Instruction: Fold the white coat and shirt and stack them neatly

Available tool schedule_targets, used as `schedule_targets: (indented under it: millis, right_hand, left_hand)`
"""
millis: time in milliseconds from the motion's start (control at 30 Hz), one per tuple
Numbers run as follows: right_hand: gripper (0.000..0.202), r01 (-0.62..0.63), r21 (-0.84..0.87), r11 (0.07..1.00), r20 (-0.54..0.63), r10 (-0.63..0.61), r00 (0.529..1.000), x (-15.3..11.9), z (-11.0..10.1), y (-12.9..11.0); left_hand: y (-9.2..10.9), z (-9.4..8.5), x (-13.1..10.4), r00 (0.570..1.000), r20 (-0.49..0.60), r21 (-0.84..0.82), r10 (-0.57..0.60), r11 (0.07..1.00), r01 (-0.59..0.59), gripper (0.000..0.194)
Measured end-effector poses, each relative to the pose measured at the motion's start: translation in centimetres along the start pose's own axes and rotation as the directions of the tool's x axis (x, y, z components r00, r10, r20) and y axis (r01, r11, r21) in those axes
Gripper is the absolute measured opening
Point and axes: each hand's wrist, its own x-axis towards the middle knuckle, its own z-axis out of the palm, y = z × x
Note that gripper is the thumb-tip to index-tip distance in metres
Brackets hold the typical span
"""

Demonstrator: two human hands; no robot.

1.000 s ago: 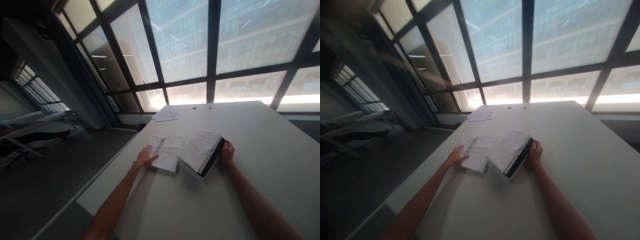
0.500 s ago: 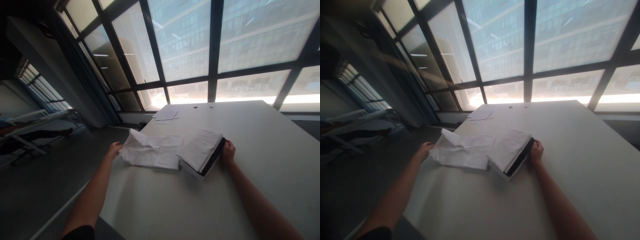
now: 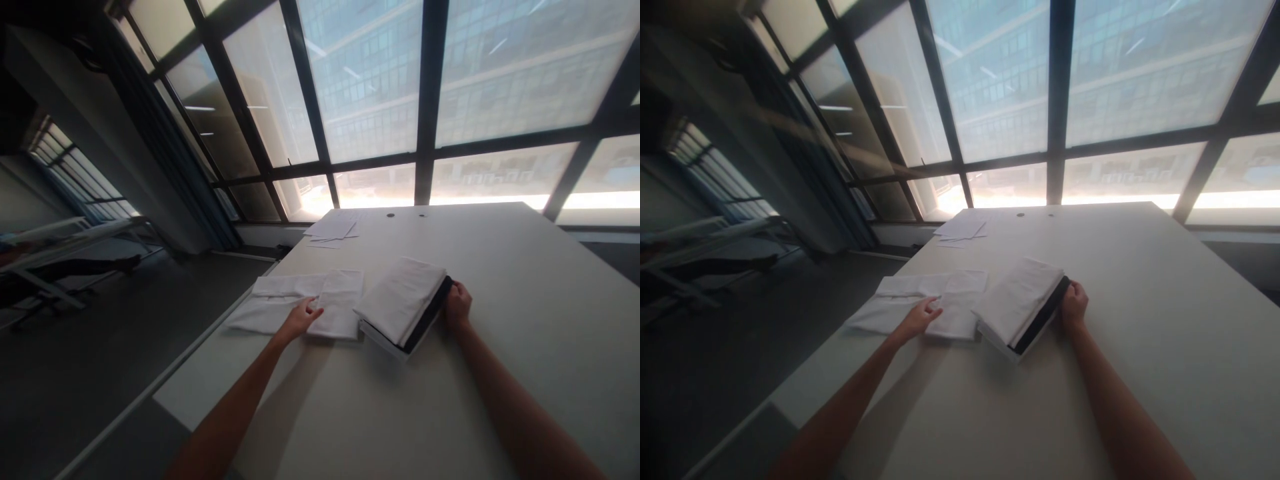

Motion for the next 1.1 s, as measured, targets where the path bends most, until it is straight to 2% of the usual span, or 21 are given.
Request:
schedule_targets:
  millis: [67,167,233,333,367,400,433,500,533,567,633,667,700,800,867,967,1033,1100]
  right_hand:
    - [0.03,-0.006,0.011,1.0,0.004,0.006,1.0,-0.1,0.0,-0.2]
    - [0.03,-0.005,0.014,1.0,0.004,0.005,1.0,-0.3,0.1,-0.6]
    - [0.031,0.001,0.012,1.0,0.009,-0.001,1.0,-0.4,0.1,-0.8]
    - [0.031,0.007,0.016,1.0,0.014,-0.007,1.0,-0.3,0.1,-0.7]
    - [0.031,0.007,0.016,1.0,0.015,-0.007,1.0,-0.2,0.1,-0.6]
    - [0.031,0.005,0.016,1.0,0.018,-0.006,1.0,-0.2,0.1,-0.5]
    - [0.03,0.002,0.018,1.0,0.023,-0.002,1.0,-0.1,0.1,-0.4]
    - [0.03,-0.003,0.024,1.0,0.032,0.003,0.999,0.1,0.0,-0.1]
    - [0.03,-0.003,0.026,1.0,0.031,0.003,1.0,0.1,0.0,0.0]
    - [0.029,-0.003,0.03,1.0,0.032,0.002,0.999,0.1,0.0,0.1]
    - [0.029,-0.003,0.037,0.999,0.033,0.001,0.999,0.2,0.0,0.1]
    - [0.029,-0.006,0.04,0.999,0.035,0.004,0.999,0.2,0.1,0.1]
    - [0.029,-0.01,0.043,0.999,0.037,0.008,0.999,0.2,0.1,0.1]
    - [0.029,-0.021,0.043,0.999,0.039,0.02,0.999,0.2,0.2,0.1]
    - [0.029,-0.03,0.048,0.998,0.041,0.028,0.999,0.2,0.3,0.1]
    - [0.028,-0.03,0.051,0.998,0.037,0.029,0.999,0.3,0.3,0.2]
    - [0.028,-0.022,0.041,0.999,0.032,0.021,0.999,0.4,0.3,0.3]
    - [0.028,-0.02,0.042,0.999,0.037,0.018,0.999,0.4,0.2,0.3]
  left_hand:
    - [2.4,1.5,0.3,0.993,0.093,-0.107,0.078,0.992,-0.068,0.055]
    - [5.7,1.6,2.5,0.994,0.103,-0.352,0.046,0.936,-0.007,0.045]
    - [8.1,0.8,5.0,0.999,-0.025,-0.476,-0.022,0.879,0.008,0.047]
    - [11.8,-0.6,8.8,0.981,-0.194,-0.529,-0.004,0.842,-0.101,0.058]
    - [13.1,-1.0,9.7,0.976,-0.214,-0.545,0.039,0.824,-0.153,0.059]
    - [14.2,-1.3,10.4,0.973,-0.189,-0.568,0.133,0.794,-0.219,0.059]
    - [15.1,-1.5,10.8,0.956,-0.099,-0.596,0.276,0.753,-0.279,0.059]
    - [16.0,-1.8,11.2,0.852,0.098,-0.632,0.515,0.693,-0.346,0.056]
    - [15.8,-1.8,11.2,0.806,0.167,-0.617,0.568,0.697,-0.364,0.056]
    - [15.2,-1.8,11.1,0.806,0.199,-0.55,0.558,0.744,-0.379,0.055]
    - [12.8,-1.7,10.9,0.888,0.16,-0.31,0.432,0.876,-0.37,0.055]
    - [11.1,-1.6,10.7,0.935,0.123,-0.125,0.332,0.94,-0.318,0.055]
    - [9.3,-1.7,10.3,0.958,0.112,-0.031,0.263,0.965,-0.262,0.054]
    - [4.2,-2.2,8.6,0.98,0.118,0.101,0.161,0.98,-0.173,0.054]
    - [2.0,-2.8,7.2,0.987,0.109,0.156,0.122,0.978,-0.138,0.057]
    - [1.0,-3.8,5.5,0.984,0.174,0.156,0.039,0.986,-0.066,0.059]
    - [1.6,-4.4,5.0,0.977,0.214,0.1,-0.002,0.995,-0.019,0.053]
    - [2.7,-5.4,5.2,0.986,0.165,0.026,-0.009,1.0,0.005,0.042]
